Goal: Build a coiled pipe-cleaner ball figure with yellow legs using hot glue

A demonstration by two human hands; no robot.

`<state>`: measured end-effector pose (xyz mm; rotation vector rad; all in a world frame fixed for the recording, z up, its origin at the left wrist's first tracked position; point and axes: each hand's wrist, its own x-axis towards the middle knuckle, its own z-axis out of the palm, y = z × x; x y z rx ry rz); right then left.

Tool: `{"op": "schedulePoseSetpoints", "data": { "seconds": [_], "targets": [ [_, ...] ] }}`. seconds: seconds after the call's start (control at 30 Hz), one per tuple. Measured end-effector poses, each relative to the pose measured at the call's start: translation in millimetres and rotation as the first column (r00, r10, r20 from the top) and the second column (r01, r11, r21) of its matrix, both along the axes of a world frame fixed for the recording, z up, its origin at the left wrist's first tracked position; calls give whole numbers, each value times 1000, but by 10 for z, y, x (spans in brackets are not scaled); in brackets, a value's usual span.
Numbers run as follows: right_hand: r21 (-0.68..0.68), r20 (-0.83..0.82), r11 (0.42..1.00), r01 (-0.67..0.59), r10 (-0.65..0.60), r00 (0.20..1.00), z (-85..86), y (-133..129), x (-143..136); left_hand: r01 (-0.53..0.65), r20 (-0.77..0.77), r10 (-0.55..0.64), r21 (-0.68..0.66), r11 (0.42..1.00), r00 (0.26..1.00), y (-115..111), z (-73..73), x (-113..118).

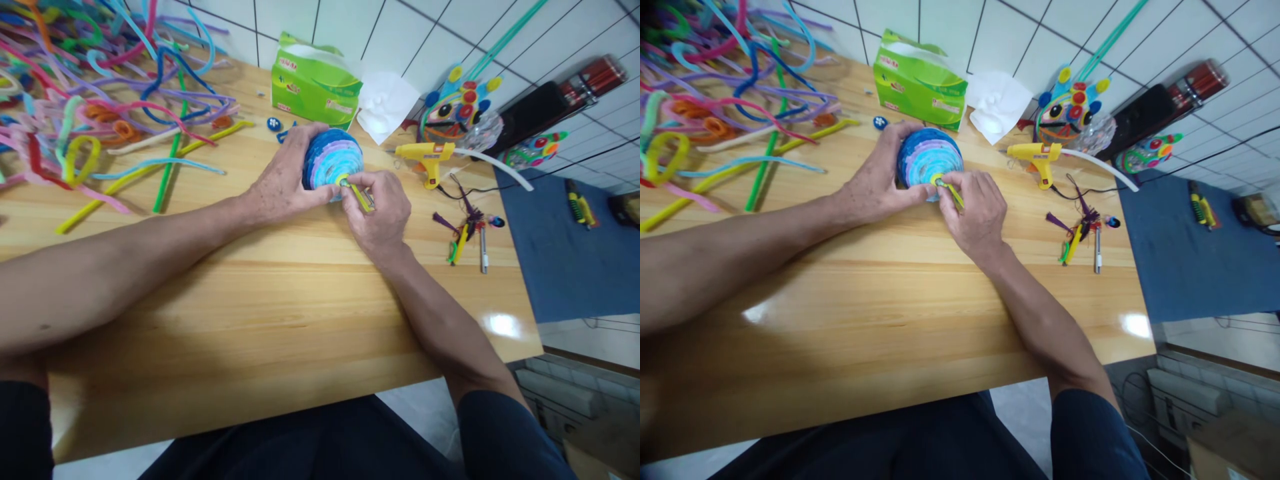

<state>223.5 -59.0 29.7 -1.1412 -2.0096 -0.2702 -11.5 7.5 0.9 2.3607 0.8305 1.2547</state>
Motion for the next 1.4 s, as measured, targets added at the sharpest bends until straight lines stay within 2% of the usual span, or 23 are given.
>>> {"op": "schedulePoseSetpoints", "data": {
  "seconds": [0.4,0.63,0.9,1.17,1.4],
  "targets": [
    [-68,-22,997,-33,31,999,-14,-1,30,4,6,-4,17,1000,1000,-7,3,-10],
    [-47,-20,998,-33,32,999,-6,-6,18,29,35,-28,-11,1000,999,-32,20,-16],
    [-17,-15,999,-34,34,999,-19,4,36,-3,29,3,-7,1000,1000,-27,26,8],
    [-51,-62,997,-51,48,997,-7,-24,31,-10,36,11,-17,1000,999,-35,44,22],
    [-98,-195,989,-110,89,977,13,-8,27,9,12,-8,-43,999,1000,2,40,18]
  ]
}}
